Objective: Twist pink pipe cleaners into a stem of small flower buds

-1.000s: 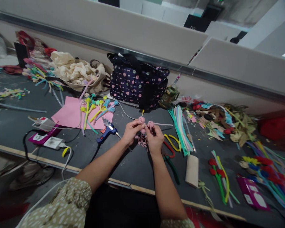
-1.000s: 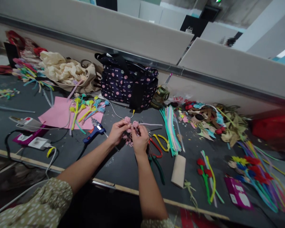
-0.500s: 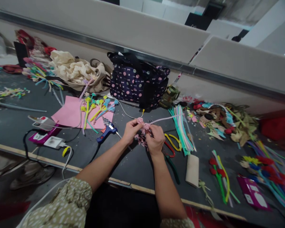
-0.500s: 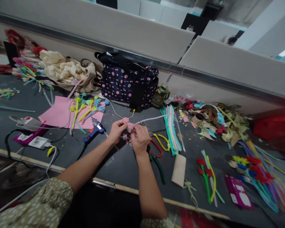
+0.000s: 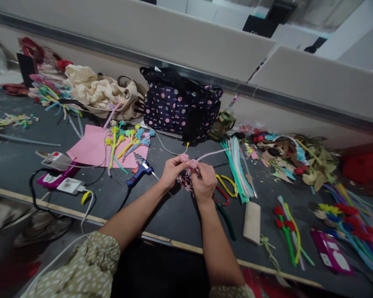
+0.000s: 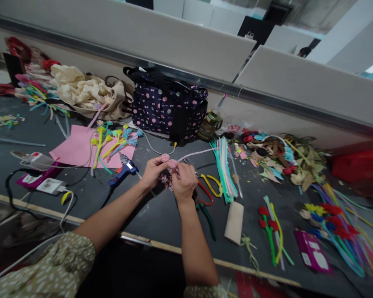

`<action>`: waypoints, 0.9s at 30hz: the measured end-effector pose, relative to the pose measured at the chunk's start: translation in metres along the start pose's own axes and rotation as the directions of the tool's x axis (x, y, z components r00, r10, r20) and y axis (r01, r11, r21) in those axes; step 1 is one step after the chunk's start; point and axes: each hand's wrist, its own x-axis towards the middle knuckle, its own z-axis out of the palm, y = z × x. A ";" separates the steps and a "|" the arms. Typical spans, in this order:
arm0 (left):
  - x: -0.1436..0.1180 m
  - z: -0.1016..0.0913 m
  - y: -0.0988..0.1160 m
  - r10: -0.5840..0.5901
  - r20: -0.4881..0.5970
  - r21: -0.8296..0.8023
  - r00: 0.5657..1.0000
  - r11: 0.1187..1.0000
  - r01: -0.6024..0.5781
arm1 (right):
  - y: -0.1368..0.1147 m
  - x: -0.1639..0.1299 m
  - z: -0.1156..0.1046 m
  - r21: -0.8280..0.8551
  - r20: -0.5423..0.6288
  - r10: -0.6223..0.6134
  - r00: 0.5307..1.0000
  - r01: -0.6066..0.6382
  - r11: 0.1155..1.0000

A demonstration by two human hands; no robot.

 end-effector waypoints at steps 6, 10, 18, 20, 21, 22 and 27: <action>0.000 0.000 -0.001 0.030 0.030 -0.004 0.999 1.000 -0.030 | -0.002 0.001 -0.002 0.036 0.009 0.019 1.000 -0.020 0.999; 0.000 0.001 0.001 0.041 0.032 0.009 0.999 0.999 -0.041 | -0.001 0.001 -0.002 0.027 0.018 0.021 1.000 -0.022 0.999; -0.002 -0.001 0.008 0.191 0.083 0.197 0.978 0.959 -0.204 | -0.001 0.002 -0.001 0.120 -0.028 0.058 0.998 -0.054 0.991; -0.003 -0.001 0.010 0.226 0.122 0.208 0.967 0.946 -0.247 | -0.001 0.001 -0.001 0.183 -0.045 0.113 0.993 -0.103 0.978; -0.003 -0.001 0.011 0.239 0.150 0.215 0.959 0.939 -0.268 | -0.001 0.001 -0.001 0.225 -0.050 0.158 0.986 -0.143 0.964; -0.004 0.000 0.013 0.252 0.178 0.228 0.951 0.930 -0.289 | -0.001 0.001 -0.002 0.275 -0.048 0.211 0.976 -0.190 0.942; -0.003 0.000 0.018 0.295 0.258 0.362 0.920 0.853 -0.375 | -0.008 0.004 -0.004 0.574 0.042 0.442 0.896 -0.384 0.723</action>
